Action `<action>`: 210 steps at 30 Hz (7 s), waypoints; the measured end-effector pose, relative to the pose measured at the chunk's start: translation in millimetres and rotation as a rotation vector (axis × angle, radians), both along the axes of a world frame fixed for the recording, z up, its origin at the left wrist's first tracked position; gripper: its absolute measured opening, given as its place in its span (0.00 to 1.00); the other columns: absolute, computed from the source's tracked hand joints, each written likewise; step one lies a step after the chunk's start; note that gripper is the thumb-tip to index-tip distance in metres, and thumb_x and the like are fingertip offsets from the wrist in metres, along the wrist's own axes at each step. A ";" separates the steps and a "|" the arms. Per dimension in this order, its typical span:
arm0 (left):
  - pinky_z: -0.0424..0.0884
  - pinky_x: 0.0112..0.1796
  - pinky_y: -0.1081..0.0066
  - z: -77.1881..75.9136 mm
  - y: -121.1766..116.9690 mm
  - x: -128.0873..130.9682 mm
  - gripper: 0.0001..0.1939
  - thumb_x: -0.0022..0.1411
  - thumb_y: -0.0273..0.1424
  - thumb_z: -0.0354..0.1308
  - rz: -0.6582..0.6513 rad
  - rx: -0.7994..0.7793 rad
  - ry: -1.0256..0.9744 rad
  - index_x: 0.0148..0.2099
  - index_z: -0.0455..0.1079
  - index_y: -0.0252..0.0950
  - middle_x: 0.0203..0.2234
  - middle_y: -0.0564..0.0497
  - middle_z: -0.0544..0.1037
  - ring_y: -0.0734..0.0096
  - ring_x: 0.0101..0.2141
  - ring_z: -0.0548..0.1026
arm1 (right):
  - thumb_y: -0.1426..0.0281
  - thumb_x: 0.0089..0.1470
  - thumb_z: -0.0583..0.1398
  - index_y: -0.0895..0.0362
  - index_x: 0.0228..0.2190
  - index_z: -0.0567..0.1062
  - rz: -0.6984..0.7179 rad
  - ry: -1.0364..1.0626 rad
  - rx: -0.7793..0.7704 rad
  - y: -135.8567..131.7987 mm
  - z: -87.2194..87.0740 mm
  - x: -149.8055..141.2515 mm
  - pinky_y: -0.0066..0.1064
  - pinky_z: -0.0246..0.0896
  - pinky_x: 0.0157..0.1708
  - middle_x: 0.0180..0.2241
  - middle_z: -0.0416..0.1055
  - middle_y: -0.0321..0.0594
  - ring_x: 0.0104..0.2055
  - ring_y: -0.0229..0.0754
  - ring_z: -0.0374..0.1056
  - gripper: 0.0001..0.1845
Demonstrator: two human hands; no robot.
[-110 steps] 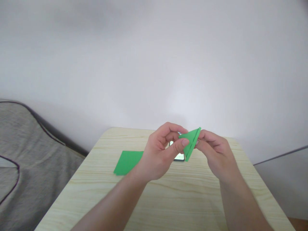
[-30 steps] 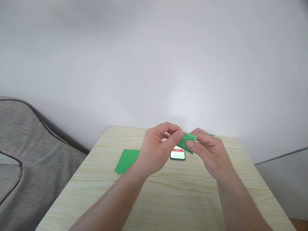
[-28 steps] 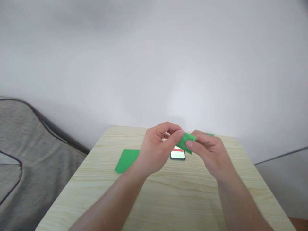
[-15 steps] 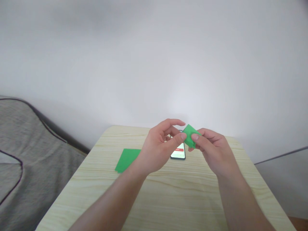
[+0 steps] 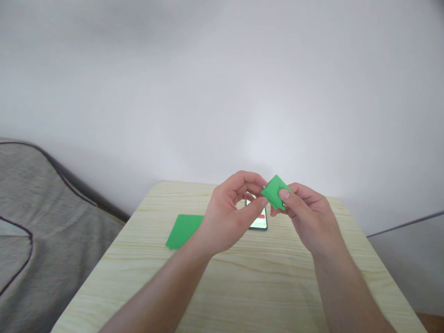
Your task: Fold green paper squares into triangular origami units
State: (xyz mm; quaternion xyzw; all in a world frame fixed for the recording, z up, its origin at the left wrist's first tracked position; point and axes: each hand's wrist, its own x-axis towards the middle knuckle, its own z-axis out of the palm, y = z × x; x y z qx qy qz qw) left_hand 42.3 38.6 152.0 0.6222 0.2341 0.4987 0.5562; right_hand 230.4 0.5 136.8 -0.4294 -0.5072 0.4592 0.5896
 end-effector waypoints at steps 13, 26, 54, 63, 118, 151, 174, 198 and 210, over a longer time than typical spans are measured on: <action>0.75 0.36 0.69 3.9 -3.1 3.0 0.06 0.64 0.31 0.66 0.040 -0.096 -0.035 0.43 0.77 0.36 0.33 0.50 0.80 0.69 0.34 0.79 | 0.61 0.61 0.66 0.53 0.33 0.81 0.071 -0.020 -0.019 -2.2 7.5 -0.3 0.37 0.72 0.37 0.31 0.79 0.39 0.32 0.43 0.73 0.10; 0.75 0.39 0.72 1.2 -2.2 5.0 0.06 0.61 0.24 0.64 0.129 -0.080 -0.035 0.41 0.78 0.37 0.35 0.51 0.79 0.71 0.37 0.76 | 0.54 0.62 0.64 0.54 0.32 0.80 0.064 -0.060 -0.033 -0.3 5.0 -6.8 0.38 0.73 0.40 0.31 0.77 0.39 0.36 0.44 0.73 0.17; 0.69 0.36 0.68 3.1 -8.2 1.9 0.03 0.68 0.29 0.59 0.275 0.420 0.366 0.40 0.74 0.38 0.32 0.52 0.78 0.70 0.34 0.74 | 0.61 0.61 0.66 0.52 0.37 0.82 -0.135 -0.329 0.099 -11.0 14.0 -7.0 0.37 0.69 0.38 0.35 0.80 0.40 0.37 0.45 0.74 0.08; 0.69 0.38 0.67 -0.3 -7.3 1.8 0.02 0.69 0.27 0.58 0.302 0.553 0.404 0.40 0.71 0.38 0.32 0.51 0.75 0.70 0.35 0.73 | 0.69 0.64 0.63 0.49 0.40 0.81 -0.192 -0.640 0.300 -17.7 20.3 -5.9 0.38 0.68 0.44 0.41 0.80 0.38 0.43 0.45 0.75 0.06; 0.71 0.32 0.73 9.0 -7.2 -7.3 0.12 0.71 0.39 0.59 -0.047 0.053 0.161 0.43 0.78 0.36 0.32 0.50 0.78 0.72 0.33 0.74 | 0.80 0.52 0.63 0.54 0.32 0.76 -0.479 -0.780 0.587 -21.8 21.1 -5.1 0.34 0.65 0.35 0.30 0.75 0.34 0.32 0.39 0.71 0.09; 0.75 0.35 0.66 -1.0 -1.4 1.4 0.09 0.66 0.38 0.65 0.034 0.040 0.102 0.42 0.77 0.36 0.32 0.49 0.81 0.68 0.33 0.77 | 0.64 0.65 0.63 0.54 0.33 0.81 -0.232 -0.422 0.295 -17.0 17.8 -4.9 0.34 0.65 0.33 0.32 0.76 0.38 0.34 0.41 0.70 0.10; 0.69 0.35 0.68 1.8 -6.1 3.4 0.03 0.63 0.25 0.61 0.355 0.564 0.374 0.35 0.72 0.38 0.28 0.53 0.76 0.72 0.31 0.73 | 0.67 0.64 0.63 0.52 0.36 0.83 -0.257 -0.673 0.326 -21.1 20.6 -7.1 0.35 0.70 0.37 0.35 0.81 0.37 0.36 0.43 0.75 0.07; 0.75 0.41 0.65 2.5 -4.9 -0.2 0.08 0.64 0.24 0.65 0.423 0.837 0.167 0.44 0.78 0.39 0.37 0.49 0.80 0.68 0.38 0.76 | 0.82 0.54 0.66 0.51 0.39 0.82 -0.380 -0.542 0.719 -22.1 21.4 -17.1 0.44 0.74 0.39 0.37 0.81 0.41 0.40 0.49 0.76 0.15; 0.75 0.44 0.65 3.8 -7.5 -1.4 0.11 0.64 0.20 0.63 0.287 0.809 0.182 0.48 0.78 0.34 0.39 0.46 0.79 0.67 0.40 0.76 | 0.84 0.51 0.67 0.54 0.38 0.81 -0.350 -0.515 0.675 -22.6 19.9 -16.1 0.42 0.70 0.36 0.35 0.78 0.41 0.37 0.47 0.74 0.16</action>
